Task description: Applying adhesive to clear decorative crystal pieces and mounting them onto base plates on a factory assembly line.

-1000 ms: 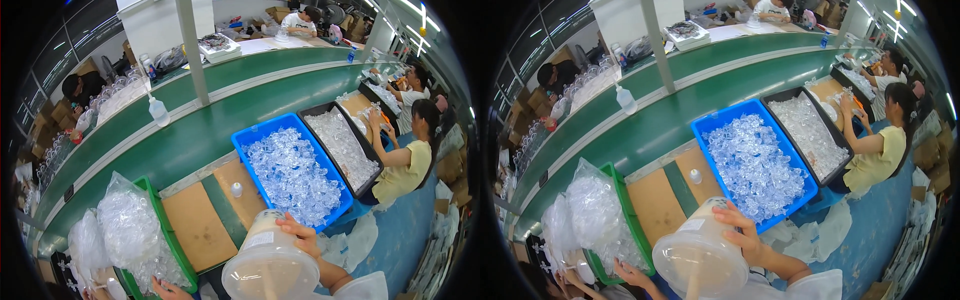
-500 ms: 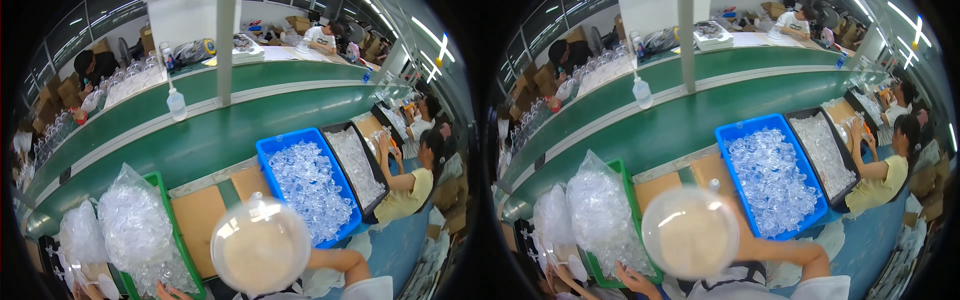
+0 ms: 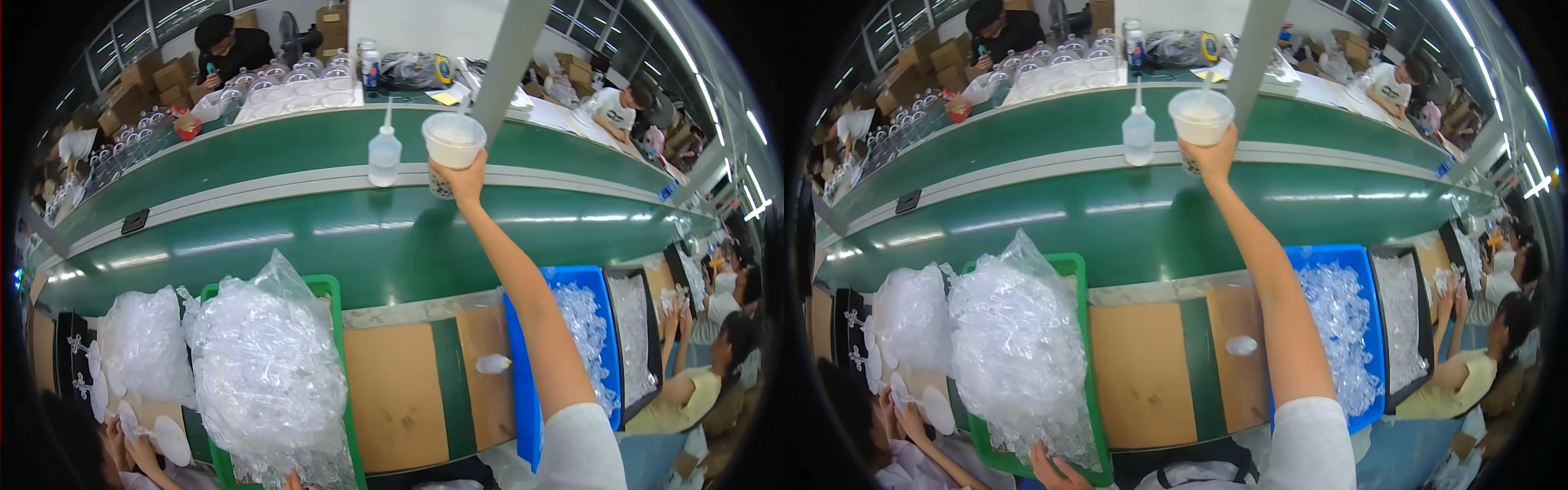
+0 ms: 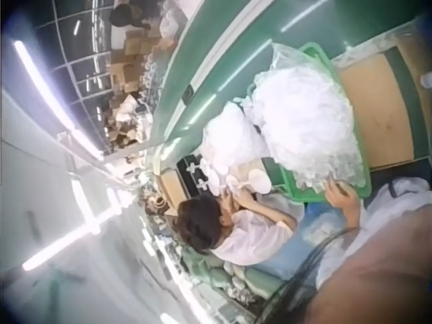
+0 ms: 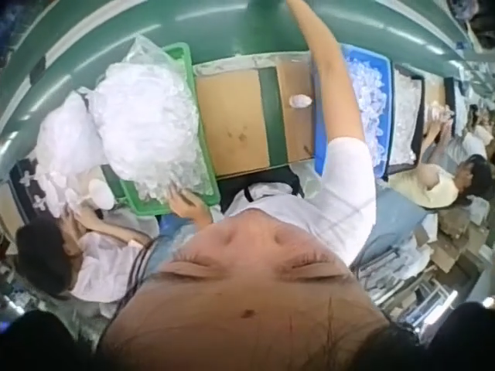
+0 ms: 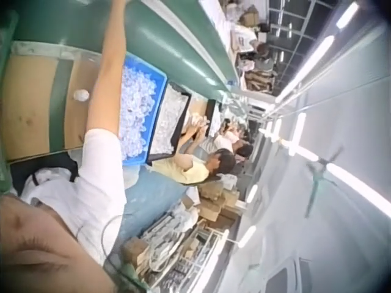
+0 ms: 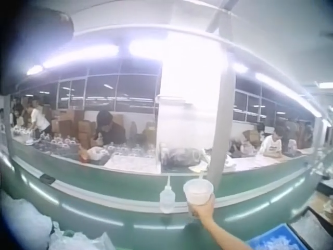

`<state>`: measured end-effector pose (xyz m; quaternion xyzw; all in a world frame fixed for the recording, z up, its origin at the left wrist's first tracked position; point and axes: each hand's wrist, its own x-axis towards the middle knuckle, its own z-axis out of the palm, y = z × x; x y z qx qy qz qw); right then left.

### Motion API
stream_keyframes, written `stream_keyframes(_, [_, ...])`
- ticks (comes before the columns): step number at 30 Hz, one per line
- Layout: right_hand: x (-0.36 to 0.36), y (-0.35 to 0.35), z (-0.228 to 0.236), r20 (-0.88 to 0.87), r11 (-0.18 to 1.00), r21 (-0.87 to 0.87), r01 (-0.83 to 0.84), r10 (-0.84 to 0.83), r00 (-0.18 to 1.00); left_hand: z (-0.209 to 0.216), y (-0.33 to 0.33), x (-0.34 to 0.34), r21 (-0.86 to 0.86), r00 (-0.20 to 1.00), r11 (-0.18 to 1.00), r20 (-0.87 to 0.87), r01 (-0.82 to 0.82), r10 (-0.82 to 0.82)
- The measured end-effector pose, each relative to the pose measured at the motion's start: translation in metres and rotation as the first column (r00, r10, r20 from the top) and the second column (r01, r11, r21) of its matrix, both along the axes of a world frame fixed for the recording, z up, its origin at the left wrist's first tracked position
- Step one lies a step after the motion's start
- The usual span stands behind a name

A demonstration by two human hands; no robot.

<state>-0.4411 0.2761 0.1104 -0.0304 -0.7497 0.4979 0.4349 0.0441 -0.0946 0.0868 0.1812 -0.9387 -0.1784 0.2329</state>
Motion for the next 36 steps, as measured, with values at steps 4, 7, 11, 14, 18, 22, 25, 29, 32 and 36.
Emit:
stream_keyframes(4, [-0.039,0.001,-0.037,0.058,0.993,-0.021,0.117,-0.115,0.992,0.006,0.003,0.001,0.038,0.996,0.997,0.063,-0.063,0.061])
stream_keyframes(7, [-0.057,0.011,-0.050,0.055,0.991,-0.084,0.101,-0.097,0.994,0.003,0.002,0.005,0.017,0.996,0.999,0.080,-0.046,0.045])
stream_keyframes(11, [-0.077,0.023,-0.059,0.093,0.990,-0.086,0.112,-0.104,0.990,-0.001,0.003,0.011,0.085,0.997,0.996,0.075,-0.025,0.019])
stream_keyframes(14, [-0.084,0.037,-0.063,0.074,0.999,-0.024,0.027,-0.025,0.997,-0.001,0.005,0.011,0.103,0.997,0.994,0.068,-0.029,0.022])
stream_keyframes(18, [-0.091,0.029,-0.066,0.073,0.998,-0.049,-0.033,0.037,0.997,0.008,0.001,0.009,0.129,0.996,0.990,0.084,-0.051,0.041])
stream_keyframes(22, [-0.083,0.000,-0.067,0.238,0.999,-0.029,-0.023,0.029,0.971,0.016,-0.008,0.010,0.090,0.993,0.992,0.077,-0.093,0.086])
stream_keyframes(25, [-0.067,0.076,-0.050,0.391,0.994,0.103,-0.020,-0.022,0.920,-0.002,-0.002,-0.003,0.124,0.999,0.992,0.041,0.007,-0.012])
stream_keyframes(29, [0.016,0.069,0.009,0.688,0.881,0.194,-0.432,0.192,0.700,0.000,0.003,-0.009,0.042,0.995,0.995,0.022,0.094,-0.095])
stream_keyframes(32, [0.174,0.056,0.101,0.599,0.760,0.198,-0.619,0.407,0.690,-0.010,-0.011,-0.007,-0.074,0.997,0.997,-0.070,0.035,-0.040])
stream_keyframes(36, [0.479,0.106,0.154,0.376,0.967,-0.117,-0.225,0.253,0.892,-0.001,0.002,-0.009,-0.144,0.968,0.966,-0.095,0.217,-0.232])
